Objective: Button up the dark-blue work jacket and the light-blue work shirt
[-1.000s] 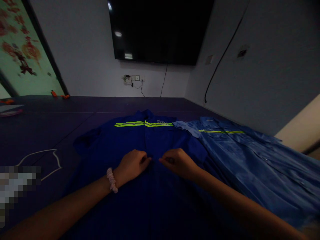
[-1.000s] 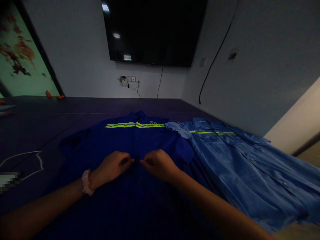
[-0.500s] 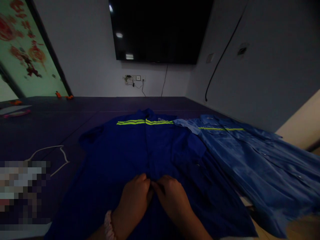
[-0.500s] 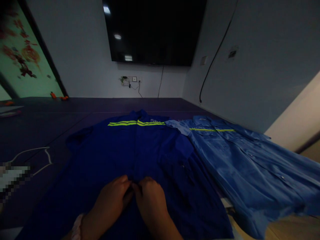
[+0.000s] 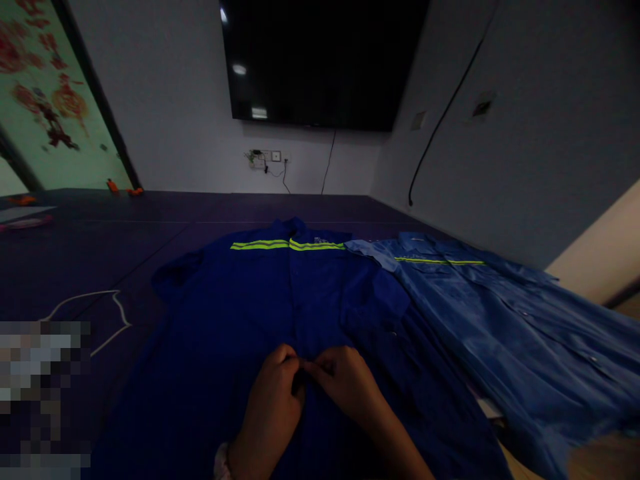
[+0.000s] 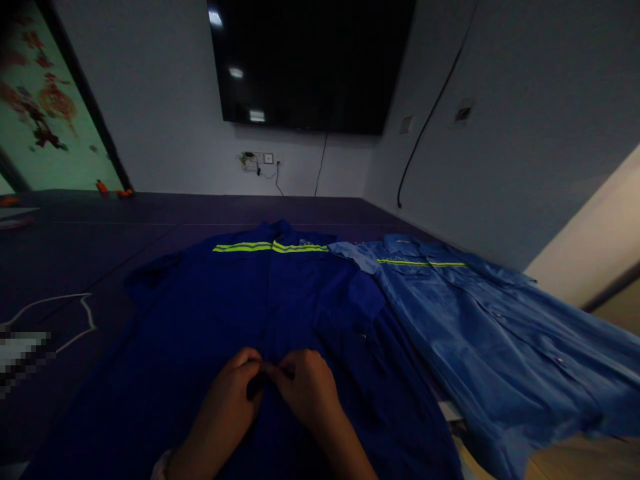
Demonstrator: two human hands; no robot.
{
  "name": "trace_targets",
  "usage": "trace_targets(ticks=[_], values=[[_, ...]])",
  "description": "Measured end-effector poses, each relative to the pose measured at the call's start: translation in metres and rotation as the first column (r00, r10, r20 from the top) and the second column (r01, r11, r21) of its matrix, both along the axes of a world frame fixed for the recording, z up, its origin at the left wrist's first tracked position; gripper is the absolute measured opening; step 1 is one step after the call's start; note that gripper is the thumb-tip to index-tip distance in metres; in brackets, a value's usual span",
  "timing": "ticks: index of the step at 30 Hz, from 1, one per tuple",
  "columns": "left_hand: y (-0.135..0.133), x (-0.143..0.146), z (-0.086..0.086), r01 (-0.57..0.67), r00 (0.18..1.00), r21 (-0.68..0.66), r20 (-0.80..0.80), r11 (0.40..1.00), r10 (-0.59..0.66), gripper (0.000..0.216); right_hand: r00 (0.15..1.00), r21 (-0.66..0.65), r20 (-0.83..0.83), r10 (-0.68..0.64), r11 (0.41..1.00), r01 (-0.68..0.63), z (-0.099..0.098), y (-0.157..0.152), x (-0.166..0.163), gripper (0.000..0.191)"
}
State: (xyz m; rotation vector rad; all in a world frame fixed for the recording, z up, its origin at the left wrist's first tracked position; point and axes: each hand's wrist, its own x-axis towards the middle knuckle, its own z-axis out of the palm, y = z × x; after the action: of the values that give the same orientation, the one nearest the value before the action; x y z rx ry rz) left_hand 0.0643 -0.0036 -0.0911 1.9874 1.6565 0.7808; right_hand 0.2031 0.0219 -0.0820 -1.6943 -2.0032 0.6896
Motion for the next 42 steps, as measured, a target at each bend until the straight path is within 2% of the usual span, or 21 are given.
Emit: trace_targets(ticks=[4, 9, 11, 14, 19, 24, 42], values=[[0.003, 0.000, -0.004, -0.112, 0.988, -0.030, 0.099, 0.993, 0.115, 0.045, 1.000, -0.003, -0.022, -0.019, 1.000, 0.019, 0.002, -0.005, -0.003, 0.027], [0.000, 0.002, -0.005, -0.033, 0.957, -0.067, 0.286, 0.997, 0.051, 0.040, 0.997, 0.025, -0.041, -0.065, 0.997, 0.066, 0.002, -0.003, -0.006, 0.031], [-0.001, 0.002, -0.006, -0.032, 0.958, -0.068, 0.283, 0.997, 0.050, 0.039, 0.998, 0.029, -0.027, -0.050, 0.998, 0.051, 0.000, 0.000, -0.005, 0.023], [0.000, 0.002, -0.007, -0.094, 0.975, -0.051, 0.197, 0.994, 0.102, 0.037, 0.999, 0.037, -0.011, -0.050, 0.998, 0.051, -0.004, 0.002, -0.002, 0.014], [0.003, 0.005, -0.006, -0.104, 0.992, 0.063, 0.078, 0.993, 0.099, 0.022, 0.990, 0.008, -0.142, -0.018, 1.000, 0.019, -0.011, 0.001, 0.003, 0.023], [0.003, 0.009, -0.006, -0.106, 0.994, 0.081, 0.036, 0.991, 0.103, 0.019, 0.961, 0.005, -0.276, -0.011, 1.000, 0.013, -0.014, -0.001, 0.005, 0.029], [0.000, 0.004, -0.003, -0.096, 0.948, -0.055, 0.299, 0.994, 0.108, 0.016, 0.913, 0.034, -0.408, 0.004, 0.999, 0.010, -0.017, -0.004, 0.008, 0.040]])
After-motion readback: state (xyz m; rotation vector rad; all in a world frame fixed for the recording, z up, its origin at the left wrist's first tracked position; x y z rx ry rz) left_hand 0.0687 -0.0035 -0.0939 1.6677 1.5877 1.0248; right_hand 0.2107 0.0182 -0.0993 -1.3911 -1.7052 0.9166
